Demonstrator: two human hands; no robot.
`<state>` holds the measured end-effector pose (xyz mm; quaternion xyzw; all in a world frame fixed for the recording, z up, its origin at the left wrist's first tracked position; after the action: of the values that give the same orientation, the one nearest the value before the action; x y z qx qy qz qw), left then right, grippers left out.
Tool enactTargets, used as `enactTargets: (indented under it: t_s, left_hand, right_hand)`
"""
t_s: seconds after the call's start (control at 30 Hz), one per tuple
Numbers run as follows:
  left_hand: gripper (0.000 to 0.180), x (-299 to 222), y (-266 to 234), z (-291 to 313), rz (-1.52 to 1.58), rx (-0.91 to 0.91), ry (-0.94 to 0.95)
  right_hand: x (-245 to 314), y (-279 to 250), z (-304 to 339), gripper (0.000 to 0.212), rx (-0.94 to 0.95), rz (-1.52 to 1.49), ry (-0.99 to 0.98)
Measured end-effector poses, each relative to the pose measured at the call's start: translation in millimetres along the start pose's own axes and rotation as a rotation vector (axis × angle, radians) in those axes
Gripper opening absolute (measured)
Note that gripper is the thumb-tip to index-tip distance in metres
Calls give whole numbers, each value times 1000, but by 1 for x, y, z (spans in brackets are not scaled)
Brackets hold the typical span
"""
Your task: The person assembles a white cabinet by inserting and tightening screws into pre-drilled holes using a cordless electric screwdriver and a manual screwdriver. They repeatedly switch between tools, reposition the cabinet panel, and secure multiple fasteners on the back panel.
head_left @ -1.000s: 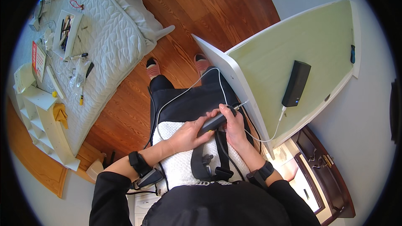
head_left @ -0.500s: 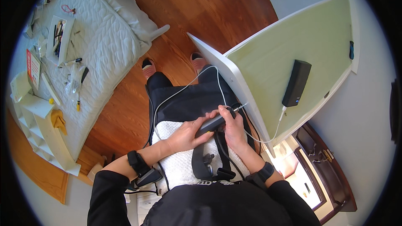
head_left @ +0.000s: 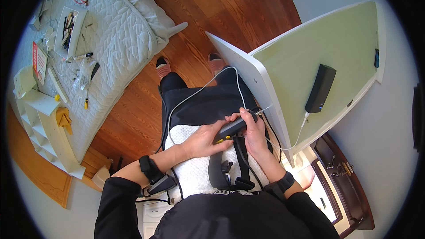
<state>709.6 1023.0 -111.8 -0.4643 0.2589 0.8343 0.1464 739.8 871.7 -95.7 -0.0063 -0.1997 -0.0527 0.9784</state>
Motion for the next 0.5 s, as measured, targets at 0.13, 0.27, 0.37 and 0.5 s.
enactTargets:
  t_s: [0.13,0.27,0.37,0.5]
  left_hand:
    - [56,1,1,1,-9,-13,12]
    - [53,2,1,1,5,-11,-10]
    - [53,1,1,1,19,-9,-6]
    - [52,0,0,0,16,-9,-7]
  right_hand:
    - [1,1,0,25,20,-26,-4]
    - [1,1,0,24,13,-6,-3]
    - [1,0,0,23,7,-11,-6]
    - [0,0,-1,23,12,-10,-14]
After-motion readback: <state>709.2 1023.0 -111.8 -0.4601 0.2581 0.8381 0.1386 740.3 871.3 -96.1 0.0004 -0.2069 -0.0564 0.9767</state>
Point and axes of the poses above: each hand's wrist, its own z-axis away from the middle knuckle, its own y-axis out of the palm, x = y × z, the point moved 4 cm from there along -z, towards the middle knuckle, and after that the axes turned 7 degrees about z, right-handed, at the moved point
